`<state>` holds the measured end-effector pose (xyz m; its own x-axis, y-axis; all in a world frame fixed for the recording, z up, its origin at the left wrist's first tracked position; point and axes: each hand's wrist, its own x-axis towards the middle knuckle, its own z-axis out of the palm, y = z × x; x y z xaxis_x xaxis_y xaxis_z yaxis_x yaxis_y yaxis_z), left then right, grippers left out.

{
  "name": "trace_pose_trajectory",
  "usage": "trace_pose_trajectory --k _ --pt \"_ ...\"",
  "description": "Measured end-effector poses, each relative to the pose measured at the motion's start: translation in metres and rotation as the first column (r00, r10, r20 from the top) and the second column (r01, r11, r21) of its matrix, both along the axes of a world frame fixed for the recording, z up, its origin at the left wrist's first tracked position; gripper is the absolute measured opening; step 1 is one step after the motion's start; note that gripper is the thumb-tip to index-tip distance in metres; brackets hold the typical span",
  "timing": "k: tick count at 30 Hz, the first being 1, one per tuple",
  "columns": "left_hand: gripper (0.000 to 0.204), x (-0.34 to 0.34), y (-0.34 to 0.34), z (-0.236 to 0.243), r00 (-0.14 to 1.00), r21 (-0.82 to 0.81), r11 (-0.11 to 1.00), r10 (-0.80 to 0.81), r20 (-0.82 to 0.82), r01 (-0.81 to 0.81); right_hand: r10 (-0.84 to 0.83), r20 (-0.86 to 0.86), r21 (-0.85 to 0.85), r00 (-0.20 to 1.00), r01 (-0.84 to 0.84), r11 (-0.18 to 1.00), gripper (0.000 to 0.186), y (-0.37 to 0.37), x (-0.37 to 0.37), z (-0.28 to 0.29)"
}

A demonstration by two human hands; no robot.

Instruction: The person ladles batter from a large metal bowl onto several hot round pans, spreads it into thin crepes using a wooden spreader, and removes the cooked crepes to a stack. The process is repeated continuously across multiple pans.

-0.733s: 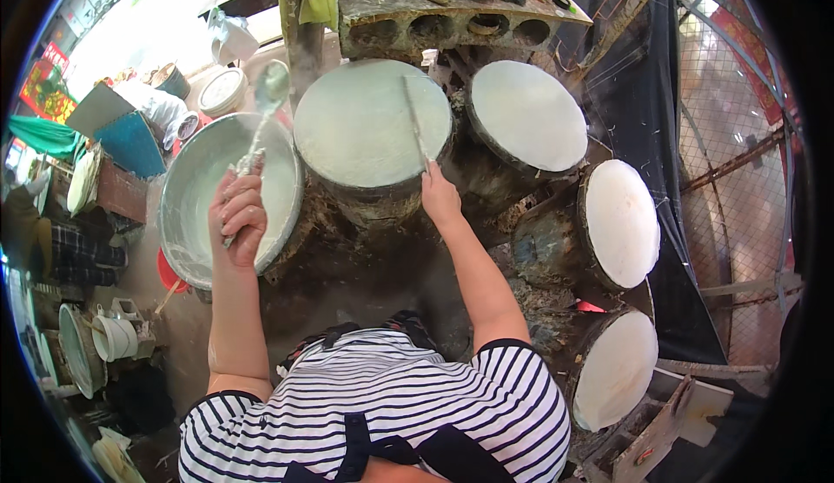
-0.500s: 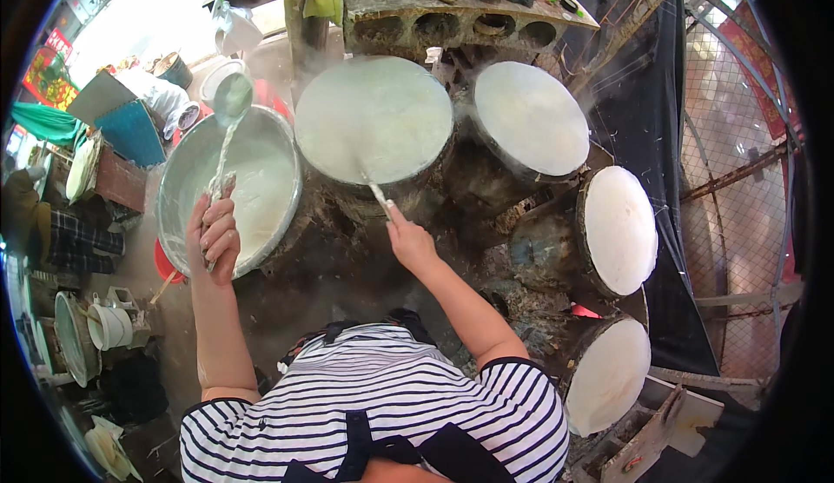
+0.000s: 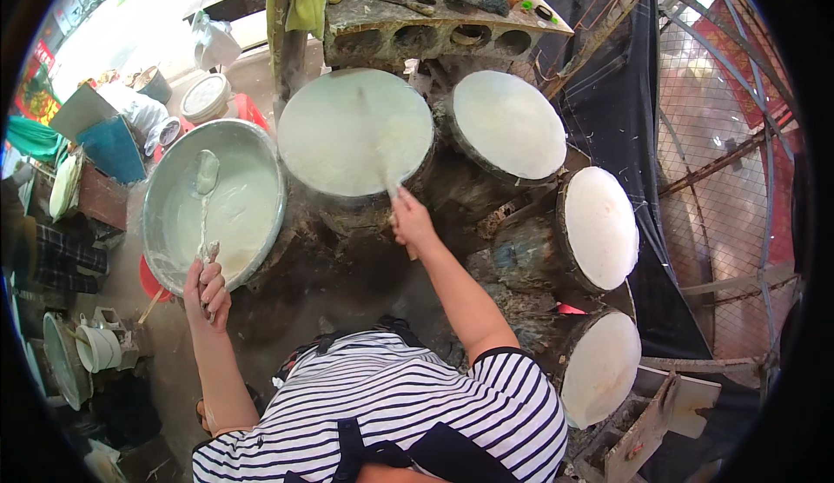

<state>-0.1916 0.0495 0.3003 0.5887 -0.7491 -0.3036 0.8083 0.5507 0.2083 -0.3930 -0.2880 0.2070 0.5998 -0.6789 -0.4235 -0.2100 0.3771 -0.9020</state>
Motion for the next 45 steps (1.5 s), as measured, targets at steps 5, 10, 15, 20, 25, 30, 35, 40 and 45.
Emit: trace_pose_trajectory --k 5,10,15,20,25,30,35,40,45 --pt "0.039 0.007 0.008 -0.016 0.999 -0.043 0.998 -0.037 0.038 0.038 -0.274 -0.278 -0.796 0.921 -0.062 0.602 0.039 -0.077 -0.025 -0.034" --pt "0.034 0.010 0.009 -0.028 0.999 0.038 0.999 -0.008 0.043 0.006 -0.371 -0.701 -0.707 0.609 -0.525 0.474 0.042 -0.076 -0.033 0.002" --pt "0.026 0.009 0.010 -0.026 0.999 0.156 0.988 0.003 0.047 -0.010 -0.407 -0.700 -0.714 0.587 -0.592 0.374 0.045 -0.059 -0.058 0.007" --pt "0.023 0.011 0.002 -0.020 0.996 0.246 0.969 0.004 0.088 -0.025 -0.439 -0.639 -0.769 0.632 -0.530 0.357 0.046 -0.062 -0.023 -0.001" --pt "0.019 0.024 0.013 -0.030 0.997 0.280 0.960 0.011 0.077 -0.032 -0.396 -0.681 -0.726 0.616 -0.494 0.479 0.042 -0.051 -0.017 -0.003" --pt "0.019 0.028 0.012 -0.042 0.985 0.402 0.914 -0.020 0.171 -0.051 -0.324 -0.570 -0.745 0.755 -0.309 0.591 0.040 -0.010 -0.019 0.032" --pt "0.026 0.015 -0.014 -0.037 0.973 0.505 0.862 -0.082 0.215 -0.039 0.211 -0.420 -0.708 0.883 -0.464 0.533 0.036 0.119 0.073 0.066" --pt "0.031 -0.007 -0.028 -0.035 0.969 0.669 0.742 -0.130 0.208 -0.044 0.506 -0.342 -0.680 0.792 -0.580 0.449 0.030 0.222 0.106 0.030" --pt "0.036 0.037 -0.011 -0.095 0.963 0.493 0.854 -0.249 0.105 0.167 -0.003 -0.158 -0.758 0.987 -0.119 0.641 0.024 0.137 -0.035 0.054"
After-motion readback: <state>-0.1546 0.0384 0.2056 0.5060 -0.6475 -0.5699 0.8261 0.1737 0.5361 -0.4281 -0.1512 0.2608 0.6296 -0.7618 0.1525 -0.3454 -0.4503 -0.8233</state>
